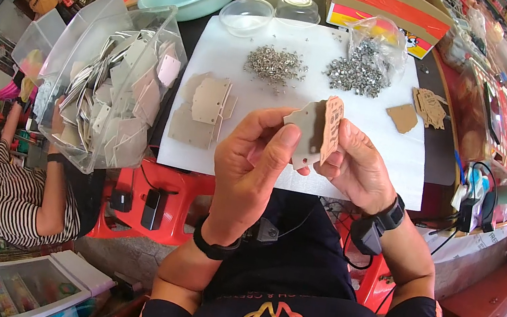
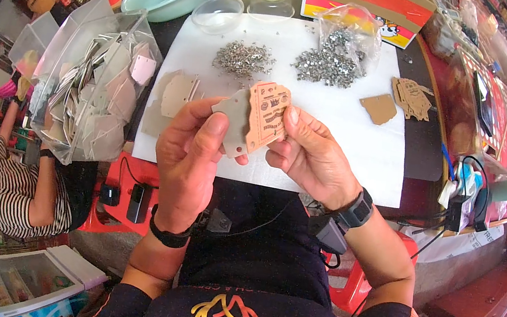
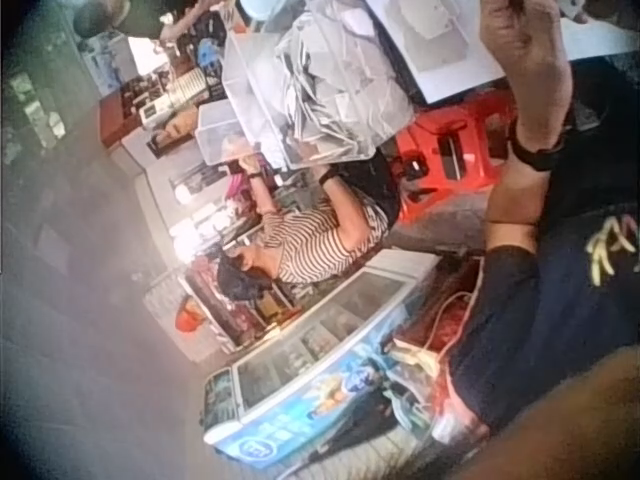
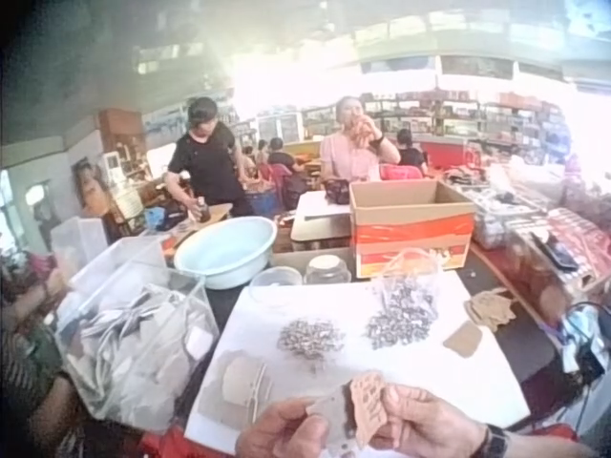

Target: Manually attaching metal rivets or studs to leather shoe tags.

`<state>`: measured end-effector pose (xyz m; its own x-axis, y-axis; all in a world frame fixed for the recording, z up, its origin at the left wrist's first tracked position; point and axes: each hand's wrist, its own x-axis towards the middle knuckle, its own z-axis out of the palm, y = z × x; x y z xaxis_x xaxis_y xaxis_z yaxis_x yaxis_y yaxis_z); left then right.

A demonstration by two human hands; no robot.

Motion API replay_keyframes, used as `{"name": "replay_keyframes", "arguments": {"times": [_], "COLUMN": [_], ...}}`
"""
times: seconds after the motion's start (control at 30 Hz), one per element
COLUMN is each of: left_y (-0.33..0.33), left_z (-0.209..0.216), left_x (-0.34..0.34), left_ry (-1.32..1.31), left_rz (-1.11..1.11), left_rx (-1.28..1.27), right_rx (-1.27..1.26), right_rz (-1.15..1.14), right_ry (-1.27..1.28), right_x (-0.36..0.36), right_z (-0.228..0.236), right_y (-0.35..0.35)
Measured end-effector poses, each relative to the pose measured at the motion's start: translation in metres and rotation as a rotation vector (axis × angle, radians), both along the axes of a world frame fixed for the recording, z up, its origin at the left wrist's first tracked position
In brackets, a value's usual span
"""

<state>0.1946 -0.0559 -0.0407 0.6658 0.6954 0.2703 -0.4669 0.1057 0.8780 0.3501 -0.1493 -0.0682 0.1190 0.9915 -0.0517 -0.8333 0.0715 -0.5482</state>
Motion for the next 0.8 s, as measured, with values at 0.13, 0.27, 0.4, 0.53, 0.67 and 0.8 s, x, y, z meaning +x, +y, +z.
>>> {"name": "replay_keyframes", "arguments": {"times": [0.13, 0.27, 0.4, 0.53, 0.67, 0.8], "left_y": [-0.002, 0.0, 0.001, 0.003, 0.003, 0.002], "left_z": [0.002, -0.002, -0.001, -0.001, -0.003, -0.006], "left_x": [0.001, 0.001, 0.002, 0.002, 0.002, 0.004], "left_ry": [0.03, 0.007, -0.017, 0.001, 0.026, 0.039], "left_rz": [0.057, 0.053, 0.079, 0.086, 0.094, 0.105], "left_rx": [0.003, 0.049, 0.018, 0.021, 0.023, 0.055], "right_rx": [0.004, -0.046, -0.087, -0.13, -0.143, -0.17], "right_rz": [-0.064, -0.202, -0.306, -0.39, -0.43, -0.479], "right_ry": [-0.08, -0.232, -0.328, -0.484, -0.568, -0.585], "right_x": [0.001, -0.003, -0.006, -0.01, -0.012, -0.019], "right_z": [-0.007, -0.004, 0.002, 0.01, 0.012, 0.014], "right_y": [0.001, 0.0, -0.001, -0.002, -0.004, -0.003]}}
